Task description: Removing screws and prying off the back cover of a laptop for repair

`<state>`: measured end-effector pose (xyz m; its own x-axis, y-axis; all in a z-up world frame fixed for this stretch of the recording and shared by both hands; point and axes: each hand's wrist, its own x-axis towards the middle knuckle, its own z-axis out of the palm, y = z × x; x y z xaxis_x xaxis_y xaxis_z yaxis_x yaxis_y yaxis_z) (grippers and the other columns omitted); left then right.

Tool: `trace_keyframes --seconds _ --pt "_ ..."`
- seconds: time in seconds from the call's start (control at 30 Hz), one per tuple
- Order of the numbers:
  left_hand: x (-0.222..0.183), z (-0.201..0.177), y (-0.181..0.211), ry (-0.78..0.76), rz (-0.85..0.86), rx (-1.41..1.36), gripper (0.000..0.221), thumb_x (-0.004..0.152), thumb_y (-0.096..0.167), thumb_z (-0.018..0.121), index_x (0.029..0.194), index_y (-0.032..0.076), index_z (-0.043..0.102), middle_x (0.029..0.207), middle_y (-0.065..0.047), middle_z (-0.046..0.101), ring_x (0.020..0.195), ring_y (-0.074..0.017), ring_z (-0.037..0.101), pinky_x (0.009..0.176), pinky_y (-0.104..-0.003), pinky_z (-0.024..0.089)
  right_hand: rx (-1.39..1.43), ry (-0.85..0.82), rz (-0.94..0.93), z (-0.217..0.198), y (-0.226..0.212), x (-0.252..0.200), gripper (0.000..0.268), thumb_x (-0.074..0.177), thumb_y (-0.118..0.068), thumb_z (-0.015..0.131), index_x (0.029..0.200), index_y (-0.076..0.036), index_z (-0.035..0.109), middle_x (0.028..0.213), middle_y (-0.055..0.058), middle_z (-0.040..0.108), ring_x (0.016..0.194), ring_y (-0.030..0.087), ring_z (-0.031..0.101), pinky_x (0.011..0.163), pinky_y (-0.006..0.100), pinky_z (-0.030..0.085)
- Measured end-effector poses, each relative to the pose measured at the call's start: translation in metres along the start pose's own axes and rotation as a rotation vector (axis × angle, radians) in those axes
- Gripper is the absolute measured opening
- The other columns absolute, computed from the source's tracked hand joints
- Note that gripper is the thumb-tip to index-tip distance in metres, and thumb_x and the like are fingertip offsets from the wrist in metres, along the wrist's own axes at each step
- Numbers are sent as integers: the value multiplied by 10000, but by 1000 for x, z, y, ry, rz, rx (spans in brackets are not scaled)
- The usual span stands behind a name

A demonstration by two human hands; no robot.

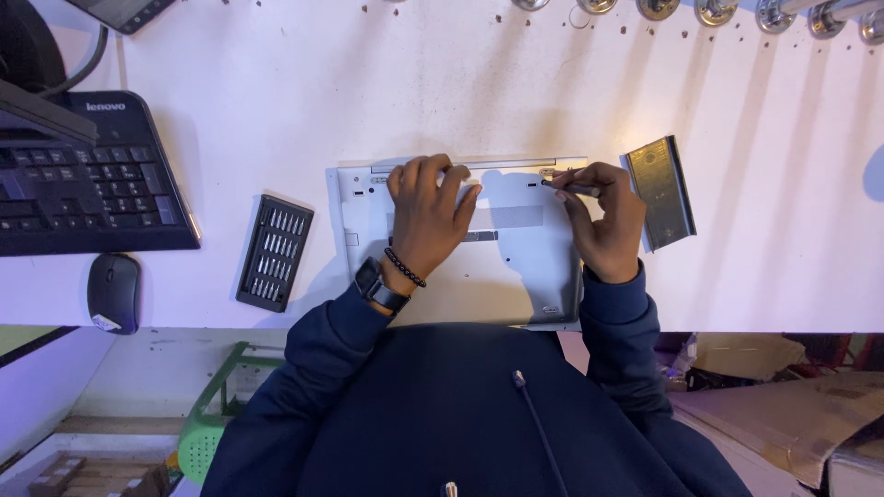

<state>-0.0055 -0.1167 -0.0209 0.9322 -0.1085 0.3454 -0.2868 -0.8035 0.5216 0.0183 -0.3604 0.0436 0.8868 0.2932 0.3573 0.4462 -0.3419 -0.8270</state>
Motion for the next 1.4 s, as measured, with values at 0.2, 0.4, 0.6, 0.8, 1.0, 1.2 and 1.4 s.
trace_keyframes --seconds 0.2,0.4,0.6,0.8,1.0,1.2,1.4 --pt "30 -12 62 141 160 -394 376 979 272 732 1317 137 637 1278 -98 615 1234 -318 619 1031 -478 460 -26 20 79 11 8 -11 154 1011 63 679 1072 79 539 1035 275 720 1045 516 711 837 520 568" --pt "41 -3 95 27 394 -731 272 993 -109 533 1218 -29 662 1312 -247 652 1284 -443 622 1050 -501 550 -28 7 67 19 -36 17 283 1025 -111 597 832 96 612 758 238 655 746 436 669 702 435 510" --pt "35 27 87 -50 337 -486 258 1008 55 551 1256 80 621 1140 -128 693 993 -369 746 833 -453 621 48 134 -29 30 10 -19 295 1083 -135 583 1175 140 637 1250 338 663 1161 506 657 952 549 521" --pt "65 21 99 159 316 -200 322 953 432 664 987 120 597 751 17 552 554 -214 677 502 -317 527 -201 344 31 32 47 -45 329 1066 -155 688 1216 109 562 1068 323 655 944 510 670 835 525 558" --pt "63 42 90 -124 359 -576 558 1025 326 672 1476 60 478 1425 -220 551 1383 -448 563 1151 -531 513 -314 355 -12 34 -9 -7 184 1073 12 627 974 150 558 760 373 578 706 570 536 598 534 497" --pt "52 27 82 -173 412 -536 380 1021 -53 474 1359 91 573 1266 -153 667 1183 -387 691 998 -451 583 -203 326 36 26 47 -36 100 1014 24 589 919 -7 583 580 137 598 413 456 470 451 373 467" --pt "59 35 78 8 354 -296 215 1028 322 602 1153 155 550 976 -33 620 794 -291 743 685 -382 618 -3 225 40 32 1 -10 150 1029 64 532 895 39 595 671 121 603 554 185 494 611 348 487"
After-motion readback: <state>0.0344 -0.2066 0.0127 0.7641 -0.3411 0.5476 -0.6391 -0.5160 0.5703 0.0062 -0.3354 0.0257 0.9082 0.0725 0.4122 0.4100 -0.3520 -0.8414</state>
